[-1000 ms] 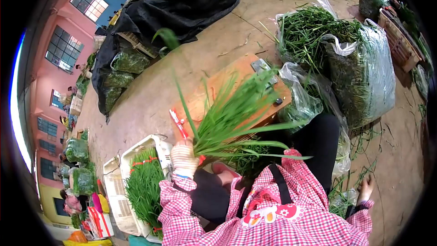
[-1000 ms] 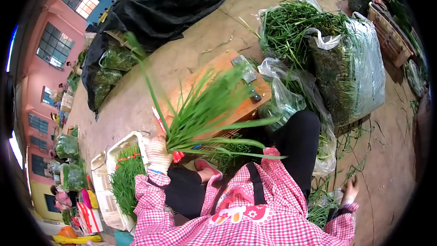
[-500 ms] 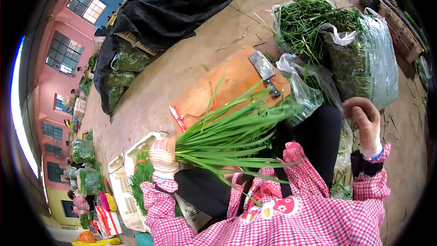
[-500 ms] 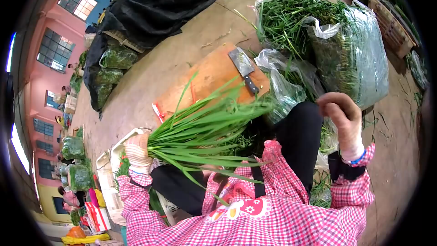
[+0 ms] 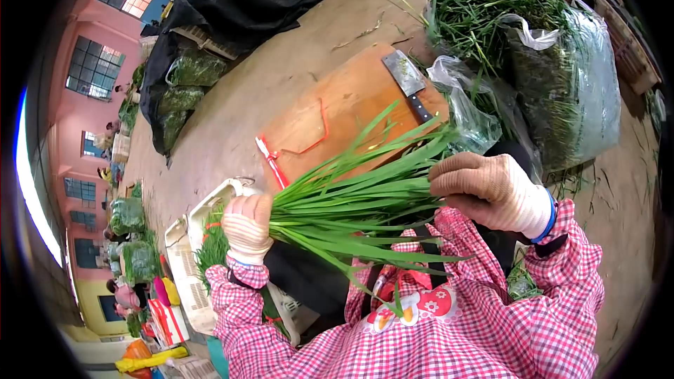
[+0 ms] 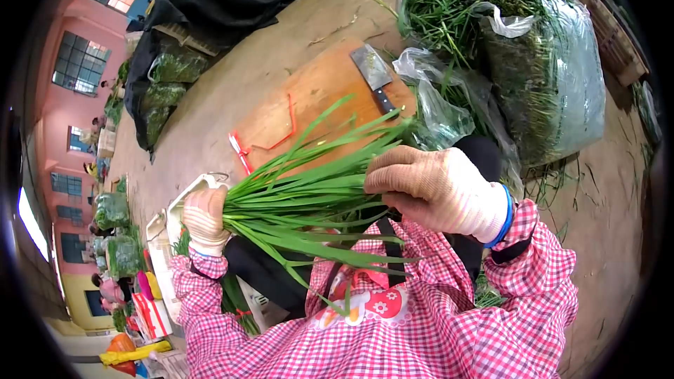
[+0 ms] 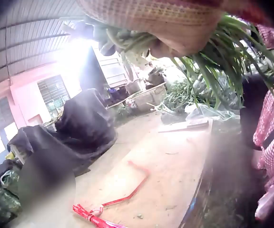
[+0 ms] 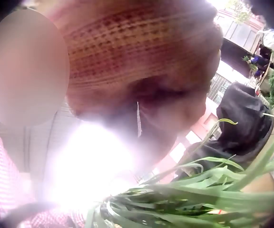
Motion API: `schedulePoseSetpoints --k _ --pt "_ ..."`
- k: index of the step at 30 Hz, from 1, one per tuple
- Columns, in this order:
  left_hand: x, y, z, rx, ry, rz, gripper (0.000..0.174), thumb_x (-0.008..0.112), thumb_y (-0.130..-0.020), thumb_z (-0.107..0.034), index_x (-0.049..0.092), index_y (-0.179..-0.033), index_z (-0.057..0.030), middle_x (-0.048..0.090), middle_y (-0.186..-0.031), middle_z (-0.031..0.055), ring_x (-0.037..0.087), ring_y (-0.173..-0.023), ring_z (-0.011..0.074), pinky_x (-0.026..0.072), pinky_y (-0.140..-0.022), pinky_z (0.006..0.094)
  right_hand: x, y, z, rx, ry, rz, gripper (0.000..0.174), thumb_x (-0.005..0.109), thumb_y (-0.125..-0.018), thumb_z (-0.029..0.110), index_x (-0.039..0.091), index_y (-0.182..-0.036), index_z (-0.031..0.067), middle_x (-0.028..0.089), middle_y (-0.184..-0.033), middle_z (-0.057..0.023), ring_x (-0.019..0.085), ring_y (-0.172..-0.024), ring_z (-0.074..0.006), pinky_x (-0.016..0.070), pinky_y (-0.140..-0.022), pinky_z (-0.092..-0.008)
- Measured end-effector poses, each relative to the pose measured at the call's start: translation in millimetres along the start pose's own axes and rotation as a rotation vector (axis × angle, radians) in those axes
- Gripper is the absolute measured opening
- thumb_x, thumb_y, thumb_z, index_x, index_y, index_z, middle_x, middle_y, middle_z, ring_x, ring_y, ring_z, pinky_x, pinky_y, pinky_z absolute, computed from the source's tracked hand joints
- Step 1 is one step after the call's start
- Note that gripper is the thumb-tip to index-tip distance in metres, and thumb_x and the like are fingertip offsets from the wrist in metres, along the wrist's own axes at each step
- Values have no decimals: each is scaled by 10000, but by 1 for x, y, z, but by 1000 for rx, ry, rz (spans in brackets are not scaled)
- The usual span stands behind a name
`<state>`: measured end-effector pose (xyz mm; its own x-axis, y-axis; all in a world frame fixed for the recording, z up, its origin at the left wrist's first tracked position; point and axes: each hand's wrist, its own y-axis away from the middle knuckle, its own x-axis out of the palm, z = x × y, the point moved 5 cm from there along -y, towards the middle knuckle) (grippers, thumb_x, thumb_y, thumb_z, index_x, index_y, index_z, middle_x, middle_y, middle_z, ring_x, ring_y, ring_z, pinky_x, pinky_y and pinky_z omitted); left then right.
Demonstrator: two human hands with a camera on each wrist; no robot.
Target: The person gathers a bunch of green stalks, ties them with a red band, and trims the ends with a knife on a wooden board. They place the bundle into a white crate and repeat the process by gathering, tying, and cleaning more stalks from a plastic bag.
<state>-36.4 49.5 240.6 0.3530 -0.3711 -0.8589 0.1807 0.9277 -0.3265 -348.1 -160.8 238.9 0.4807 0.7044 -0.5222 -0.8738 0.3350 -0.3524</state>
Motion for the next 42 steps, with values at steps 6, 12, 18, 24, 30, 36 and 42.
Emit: schedulePoseSetpoints --k 6,12,18,24,30,36,42 --pt "-9 -12 -7 36 -17 -10 452 668 -574 -121 620 -1021 -67 596 -906 86 599 -791 274 491 -710 411 15 -2 -26 145 217 183 217 702 -798 162 659 -1003 105 653 -946 -90 660 -797 -304 533 -680 -390" --pt "0 -12 -8 98 3 42 316 621 -686 -134 637 -999 -93 575 -784 46 589 -708 226 486 -641 359 2 -10 -24 89 277 170 137 712 -795 176 675 -903 101 628 -791 -79 643 -710 -302 519 -623 -380" --pt "9 -18 -16 181 58 131 287 619 -691 -133 652 -973 -91 602 -790 49 602 -719 237 494 -663 374 -19 -29 -23 94 393 76 105 681 -810 145 653 -890 83 632 -800 -108 638 -727 -326 515 -638 -395" --pt "1 -26 -20 216 98 129 279 615 -717 -113 646 -993 -83 575 -771 43 581 -711 226 477 -649 373 11 -14 -50 161 375 277 195 661 -794 134 637 -980 81 648 -802 -127 649 -757 -341 530 -678 -401" --pt "-3 -27 -20 238 102 148 286 616 -723 -120 650 -1005 -87 589 -784 41 583 -704 224 481 -646 371 29 3 -59 160 444 447 156 674 -806 211 677 -899 87 647 -786 -107 650 -751 -326 525 -681 -415" --pt "3 -26 -23 252 116 272 291 602 -747 -133 652 -1030 -85 583 -770 42 582 -703 230 481 -649 371 -5 -6 -47 312 49 229 169 681 -828 119 709 -966 26 684 -749 -122 687 -701 -241 535 -661 -323" --pt "7 -25 -31 273 117 314 429 558 -801 -145 619 -1224 -188 574 -805 40 582 -713 233 487 -640 373 0 2 -64 840 -605 -32 256 634 -915 194 679 -1090 13 686 -812 -22 633 -606 -93 446 -479 -213"
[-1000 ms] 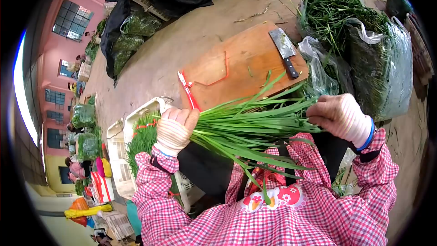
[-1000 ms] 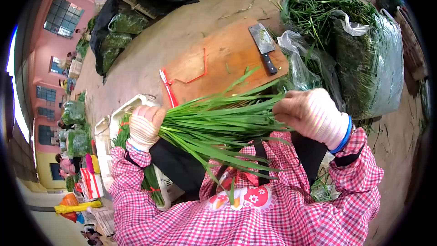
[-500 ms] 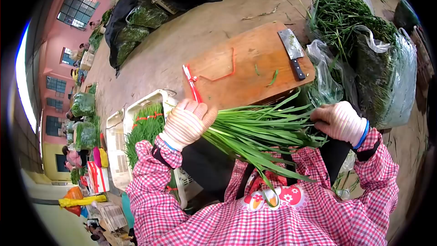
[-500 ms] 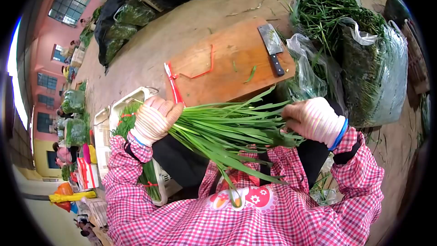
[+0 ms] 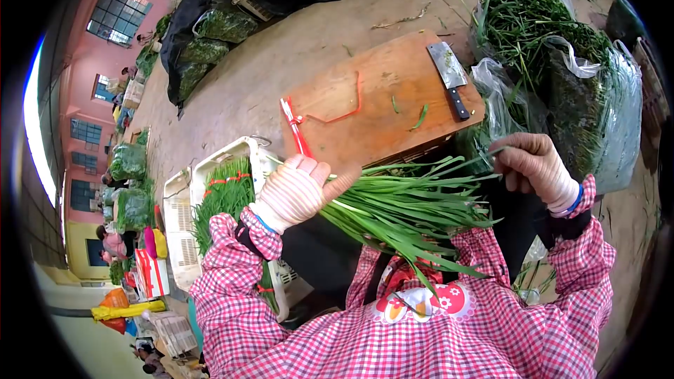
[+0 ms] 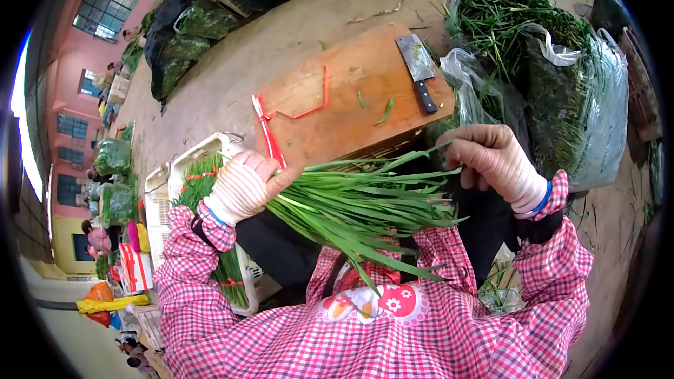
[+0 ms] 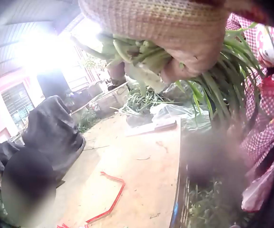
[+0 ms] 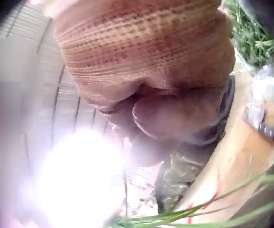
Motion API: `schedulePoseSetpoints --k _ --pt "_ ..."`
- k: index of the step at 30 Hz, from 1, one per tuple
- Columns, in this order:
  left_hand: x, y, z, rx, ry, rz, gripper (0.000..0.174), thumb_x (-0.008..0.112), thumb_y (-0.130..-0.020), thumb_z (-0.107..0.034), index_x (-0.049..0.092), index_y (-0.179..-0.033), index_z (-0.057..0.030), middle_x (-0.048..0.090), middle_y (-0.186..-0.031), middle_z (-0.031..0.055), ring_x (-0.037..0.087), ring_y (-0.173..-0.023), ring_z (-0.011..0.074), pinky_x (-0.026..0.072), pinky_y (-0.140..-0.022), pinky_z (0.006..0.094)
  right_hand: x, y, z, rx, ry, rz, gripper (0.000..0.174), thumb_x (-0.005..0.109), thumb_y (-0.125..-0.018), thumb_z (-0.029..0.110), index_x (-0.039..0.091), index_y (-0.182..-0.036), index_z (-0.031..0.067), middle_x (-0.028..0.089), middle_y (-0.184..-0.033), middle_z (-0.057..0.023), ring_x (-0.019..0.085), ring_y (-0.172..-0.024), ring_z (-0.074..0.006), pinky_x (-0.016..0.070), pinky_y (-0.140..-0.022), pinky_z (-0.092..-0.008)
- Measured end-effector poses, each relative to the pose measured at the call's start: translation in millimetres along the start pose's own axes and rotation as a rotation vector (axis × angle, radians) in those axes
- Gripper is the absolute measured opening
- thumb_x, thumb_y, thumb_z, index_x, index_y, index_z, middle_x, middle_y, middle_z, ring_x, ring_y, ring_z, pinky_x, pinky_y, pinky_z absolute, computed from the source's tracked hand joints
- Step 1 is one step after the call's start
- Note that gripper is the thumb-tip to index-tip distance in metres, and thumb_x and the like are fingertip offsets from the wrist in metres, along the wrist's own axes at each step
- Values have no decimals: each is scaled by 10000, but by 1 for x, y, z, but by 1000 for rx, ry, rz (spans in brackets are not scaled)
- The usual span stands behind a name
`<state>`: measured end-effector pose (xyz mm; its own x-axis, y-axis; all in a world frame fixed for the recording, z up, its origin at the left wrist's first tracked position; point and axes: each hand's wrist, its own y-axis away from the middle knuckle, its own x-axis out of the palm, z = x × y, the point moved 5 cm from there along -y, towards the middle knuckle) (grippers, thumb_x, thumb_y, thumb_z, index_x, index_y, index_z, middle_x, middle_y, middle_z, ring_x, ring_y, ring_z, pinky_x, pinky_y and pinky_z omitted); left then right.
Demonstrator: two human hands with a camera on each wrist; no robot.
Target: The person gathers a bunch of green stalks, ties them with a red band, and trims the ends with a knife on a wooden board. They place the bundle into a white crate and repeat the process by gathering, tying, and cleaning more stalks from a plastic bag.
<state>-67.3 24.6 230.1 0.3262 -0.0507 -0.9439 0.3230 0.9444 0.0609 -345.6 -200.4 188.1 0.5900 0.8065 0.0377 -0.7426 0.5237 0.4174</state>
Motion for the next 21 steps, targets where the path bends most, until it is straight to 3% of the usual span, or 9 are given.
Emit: schedulePoseSetpoints --k 2,3,6,8,11,16,21 --pt "-2 -3 -3 24 -6 1 435 564 -804 -156 615 -1233 -204 573 -812 39 582 -706 229 488 -630 370 4 -5 -5 -43 -225 -37 281 635 -917 221 664 -1112 22 686 -844 -24 616 -571 -88 405 -437 -188" --pt "-4 -6 -6 39 -16 10 426 570 -801 -160 619 -1222 -206 572 -803 36 582 -699 225 486 -622 368 7 -10 -11 -76 -328 -13 309 609 -934 253 630 -1153 35 687 -936 -46 631 -617 -96 384 -416 -179" --pt "-8 -10 -10 65 -22 19 396 588 -794 -172 632 -1185 -207 565 -772 25 582 -681 211 480 -604 359 26 -17 -17 -112 -643 13 325 569 -959 257 588 -1211 52 675 -1031 -65 649 -683 -107 374 -411 -171" --pt "-6 -12 -10 56 3 5 369 596 -791 -179 640 -1157 -202 560 -749 18 582 -670 202 475 -598 353 40 -27 -25 -171 -788 104 326 538 -980 270 556 -1238 72 651 -1142 -101 690 -808 -156 434 -420 -199" --pt "-6 -15 -13 70 -10 2 323 591 -797 -177 648 -1115 -200 558 -732 13 585 -670 192 472 -601 348 59 -29 -24 -147 -950 91 329 522 -995 301 525 -1243 86 631 -1171 -116 691 -872 -185 477 -478 -217" --pt "-3 -17 -18 84 -26 66 294 579 -807 -174 647 -1091 -205 569 -753 7 594 -679 185 477 -618 344 81 -43 1 -137 -962 119 330 499 -1005 300 519 -1242 71 641 -1080 -106 669 -873 -204 506 -610 -285" --pt "-2 -21 -24 93 -36 82 274 583 -810 -193 648 -1074 -227 592 -796 0 616 -720 189 488 -637 345 110 -40 73 -253 -744 221 369 550 -976 310 563 -1210 24 651 -1050 -114 678 -855 -223 563 -718 -325"
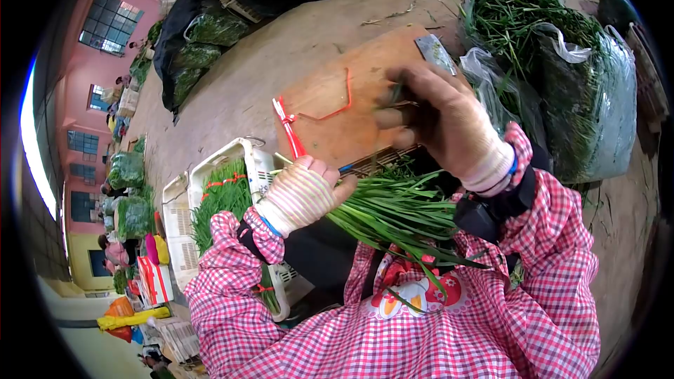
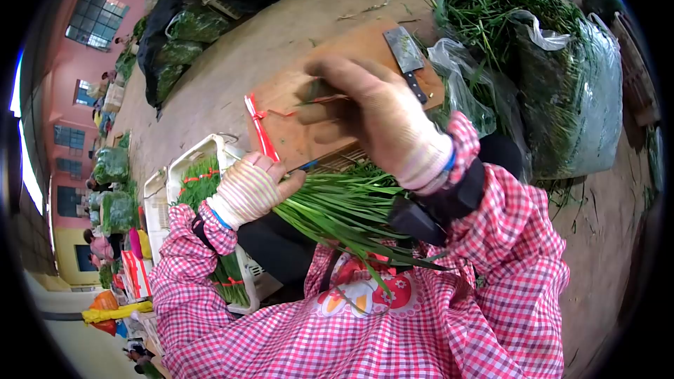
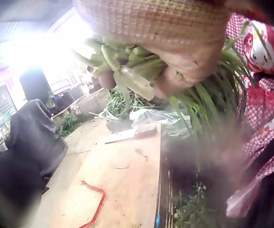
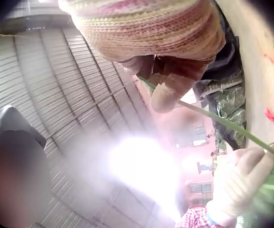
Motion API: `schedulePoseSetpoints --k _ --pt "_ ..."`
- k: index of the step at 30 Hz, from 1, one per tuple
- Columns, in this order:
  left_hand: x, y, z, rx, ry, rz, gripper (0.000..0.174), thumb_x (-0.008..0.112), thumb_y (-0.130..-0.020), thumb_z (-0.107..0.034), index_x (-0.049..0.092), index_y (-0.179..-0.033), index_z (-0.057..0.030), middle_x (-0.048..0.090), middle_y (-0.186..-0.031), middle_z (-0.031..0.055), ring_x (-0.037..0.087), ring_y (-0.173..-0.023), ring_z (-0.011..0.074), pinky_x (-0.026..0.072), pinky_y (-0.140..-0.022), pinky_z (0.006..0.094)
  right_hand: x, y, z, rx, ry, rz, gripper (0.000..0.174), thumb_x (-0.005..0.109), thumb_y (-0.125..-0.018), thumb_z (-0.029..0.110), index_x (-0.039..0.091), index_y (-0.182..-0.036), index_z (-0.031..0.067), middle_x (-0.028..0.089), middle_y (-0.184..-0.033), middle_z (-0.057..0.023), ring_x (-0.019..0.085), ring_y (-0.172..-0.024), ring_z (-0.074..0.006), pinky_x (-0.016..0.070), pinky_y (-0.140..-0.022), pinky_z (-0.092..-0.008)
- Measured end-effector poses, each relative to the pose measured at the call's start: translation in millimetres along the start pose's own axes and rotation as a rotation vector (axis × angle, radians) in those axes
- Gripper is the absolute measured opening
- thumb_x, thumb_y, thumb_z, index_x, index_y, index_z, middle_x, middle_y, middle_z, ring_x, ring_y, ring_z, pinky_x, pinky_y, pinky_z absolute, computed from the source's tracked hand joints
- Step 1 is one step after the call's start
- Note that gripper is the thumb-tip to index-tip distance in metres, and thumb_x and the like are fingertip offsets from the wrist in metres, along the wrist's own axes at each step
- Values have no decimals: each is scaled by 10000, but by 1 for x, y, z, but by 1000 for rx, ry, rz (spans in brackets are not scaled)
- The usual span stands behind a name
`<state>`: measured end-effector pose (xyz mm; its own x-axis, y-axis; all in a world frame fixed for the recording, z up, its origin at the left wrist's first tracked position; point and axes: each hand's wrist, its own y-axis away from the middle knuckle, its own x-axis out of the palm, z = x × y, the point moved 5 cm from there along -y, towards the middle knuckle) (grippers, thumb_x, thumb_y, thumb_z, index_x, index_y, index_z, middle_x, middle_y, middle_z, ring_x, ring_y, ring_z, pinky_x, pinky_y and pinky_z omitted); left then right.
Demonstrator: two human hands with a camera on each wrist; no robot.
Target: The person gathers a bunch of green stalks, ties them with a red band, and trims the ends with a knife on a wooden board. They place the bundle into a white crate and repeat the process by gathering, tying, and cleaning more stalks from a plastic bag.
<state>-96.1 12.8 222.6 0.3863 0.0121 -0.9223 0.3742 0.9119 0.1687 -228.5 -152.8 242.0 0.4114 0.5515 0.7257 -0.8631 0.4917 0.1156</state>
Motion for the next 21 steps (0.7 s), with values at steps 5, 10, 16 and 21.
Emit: schedulePoseSetpoints --k 5,10,16,21 --pt "-10 -8 -9 16 -60 94 255 594 -808 -223 651 -1057 -234 596 -829 12 614 -764 202 499 -665 350 65 -20 10 -40 73 236 369 546 -975 303 580 -1200 12 663 -1035 -127 688 -838 -205 573 -701 -308" --pt "-5 -3 -10 33 -12 -4 309 621 -774 -204 640 -1082 -192 577 -831 39 589 -799 221 494 -694 367 106 -16 57 -285 -49 403 282 615 -913 206 631 -1036 -47 671 -842 -143 691 -699 -232 589 -573 -330" --pt "2 29 21 -142 -33 -146 393 629 -728 -137 661 -1118 -171 589 -869 39 598 -794 224 473 -700 378 -19 66 129 -672 517 -17 387 448 -1026 331 555 -1244 31 662 -1064 -122 684 -893 -221 574 -657 -308" --pt "19 55 50 -340 -82 -370 568 726 -636 -168 637 -1197 -155 583 -903 44 590 -817 248 466 -738 422 -199 246 137 -732 937 -954 301 563 -987 252 627 -1158 13 690 -987 -87 671 -833 -148 525 -683 -271"
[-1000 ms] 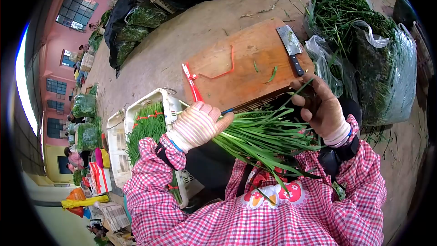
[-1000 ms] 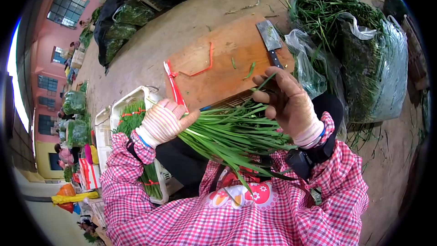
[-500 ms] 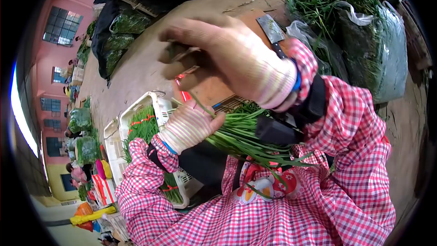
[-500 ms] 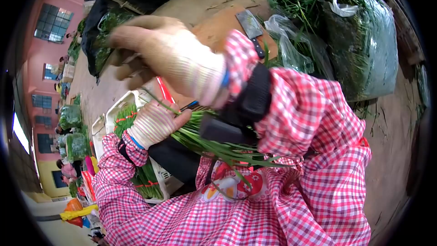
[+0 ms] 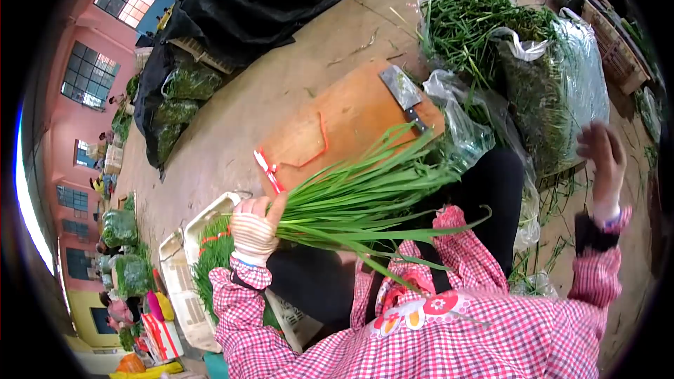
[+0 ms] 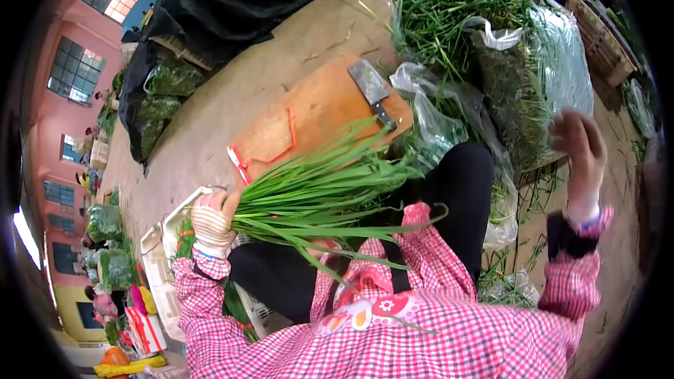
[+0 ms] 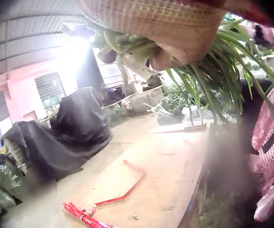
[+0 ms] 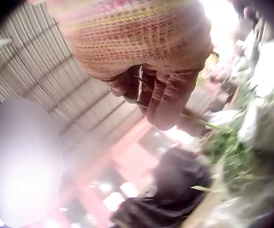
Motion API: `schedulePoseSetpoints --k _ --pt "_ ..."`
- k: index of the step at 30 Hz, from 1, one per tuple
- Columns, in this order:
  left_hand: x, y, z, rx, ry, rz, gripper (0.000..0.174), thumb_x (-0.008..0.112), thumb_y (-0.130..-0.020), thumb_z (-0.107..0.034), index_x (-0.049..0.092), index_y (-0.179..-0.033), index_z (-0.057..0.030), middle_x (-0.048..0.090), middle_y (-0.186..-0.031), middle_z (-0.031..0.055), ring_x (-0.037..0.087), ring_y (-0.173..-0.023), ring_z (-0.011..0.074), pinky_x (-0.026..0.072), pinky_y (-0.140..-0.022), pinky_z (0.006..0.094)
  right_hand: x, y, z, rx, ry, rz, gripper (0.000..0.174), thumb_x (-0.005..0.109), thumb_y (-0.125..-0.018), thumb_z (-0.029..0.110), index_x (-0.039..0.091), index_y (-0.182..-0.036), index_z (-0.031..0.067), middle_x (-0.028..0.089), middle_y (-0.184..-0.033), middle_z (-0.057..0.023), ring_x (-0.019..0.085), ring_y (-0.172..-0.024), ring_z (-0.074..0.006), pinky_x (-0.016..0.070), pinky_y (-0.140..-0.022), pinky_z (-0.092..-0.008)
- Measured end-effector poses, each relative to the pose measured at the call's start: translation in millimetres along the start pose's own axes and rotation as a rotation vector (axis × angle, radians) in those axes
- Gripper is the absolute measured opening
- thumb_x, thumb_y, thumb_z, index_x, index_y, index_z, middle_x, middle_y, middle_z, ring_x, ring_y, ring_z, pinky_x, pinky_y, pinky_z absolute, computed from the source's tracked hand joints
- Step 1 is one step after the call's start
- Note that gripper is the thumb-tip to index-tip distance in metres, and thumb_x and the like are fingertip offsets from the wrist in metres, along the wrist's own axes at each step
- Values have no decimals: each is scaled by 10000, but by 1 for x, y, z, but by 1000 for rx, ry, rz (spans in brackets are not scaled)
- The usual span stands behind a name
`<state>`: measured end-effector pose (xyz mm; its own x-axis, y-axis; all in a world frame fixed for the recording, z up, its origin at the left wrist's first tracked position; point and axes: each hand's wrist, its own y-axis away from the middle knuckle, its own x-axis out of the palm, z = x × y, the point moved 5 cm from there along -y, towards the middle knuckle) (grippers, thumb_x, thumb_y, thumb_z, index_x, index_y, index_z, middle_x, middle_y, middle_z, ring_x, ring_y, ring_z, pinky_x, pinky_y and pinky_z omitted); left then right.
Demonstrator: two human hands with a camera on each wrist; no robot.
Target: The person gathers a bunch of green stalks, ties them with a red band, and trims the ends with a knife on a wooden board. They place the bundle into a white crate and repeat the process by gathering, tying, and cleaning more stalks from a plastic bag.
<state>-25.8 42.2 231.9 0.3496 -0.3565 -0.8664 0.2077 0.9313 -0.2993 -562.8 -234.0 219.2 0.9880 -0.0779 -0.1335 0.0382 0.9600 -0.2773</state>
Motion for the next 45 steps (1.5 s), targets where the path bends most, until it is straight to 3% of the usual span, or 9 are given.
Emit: schedulePoseSetpoints --k 8,10,12,14,17,25,28,34,45 --pt "60 -16 42 -347 357 -103 539 709 -691 -102 613 -1221 -119 629 -903 130 610 -834 357 486 -767 436 -256 290 -192 830 665 5 194 653 -887 158 681 -984 -8 609 -665 -18 520 -512 -104 425 -470 -282" --pt "88 -14 35 -517 620 -16 392 667 -769 -72 615 -1157 -71 657 -901 131 640 -820 324 504 -725 395 -265 355 -209 1199 772 232 317 711 -801 142 677 -1090 16 686 -800 -68 639 -659 -179 523 -608 -331" --pt "138 3 27 -733 1108 122 266 655 -824 -89 629 -1080 -23 666 -860 108 658 -745 261 506 -641 340 -251 354 -208 1071 977 431 497 758 -718 185 651 -1177 30 699 -926 -120 664 -841 -238 526 -770 -350" --pt "123 -15 -12 -1083 1820 244 190 650 -864 -107 638 -1016 7 663 -839 78 667 -704 201 501 -597 287 -206 311 -176 1020 977 411 660 793 -639 232 623 -1245 32 700 -1028 -177 670 -983 -285 515 -894 -365" --pt "84 -61 -56 -1169 2040 502 200 629 -873 -74 620 -1062 -8 635 -811 93 642 -578 188 504 -500 282 -94 207 -108 481 699 263 442 706 -738 115 634 -1141 -49 697 -954 -170 680 -794 -231 540 -732 -337" --pt "52 -92 -116 -1128 2270 635 213 636 -899 -106 623 -1075 12 632 -794 83 624 -630 178 528 -560 289 232 183 -14 683 -633 1115 839 650 -916 205 116 -1541 35 395 -1480 -225 431 -1339 -273 371 -1081 -367" --pt "42 -85 -124 -1084 2180 757 373 702 -853 -180 599 -1164 -2 642 -843 81 641 -671 169 541 -604 293 302 193 -38 717 -807 1219 693 637 -909 414 378 -1435 43 551 -1260 -97 533 -1200 -192 408 -1047 -326" --pt "35 -71 -137 -970 2234 974 342 716 -841 -163 582 -1118 -13 635 -828 74 662 -653 164 545 -552 267 324 156 -4 907 -1442 953 718 640 -865 556 484 -1362 61 576 -1303 -135 561 -1179 -288 422 -1045 -451" --pt "98 -74 -141 -792 2166 903 320 748 -810 -57 605 -1094 -18 652 -856 78 647 -710 145 543 -620 271 335 84 -4 716 -1078 824 556 647 -891 334 500 -1305 -6 637 -1096 -120 629 -993 -246 531 -875 -411"
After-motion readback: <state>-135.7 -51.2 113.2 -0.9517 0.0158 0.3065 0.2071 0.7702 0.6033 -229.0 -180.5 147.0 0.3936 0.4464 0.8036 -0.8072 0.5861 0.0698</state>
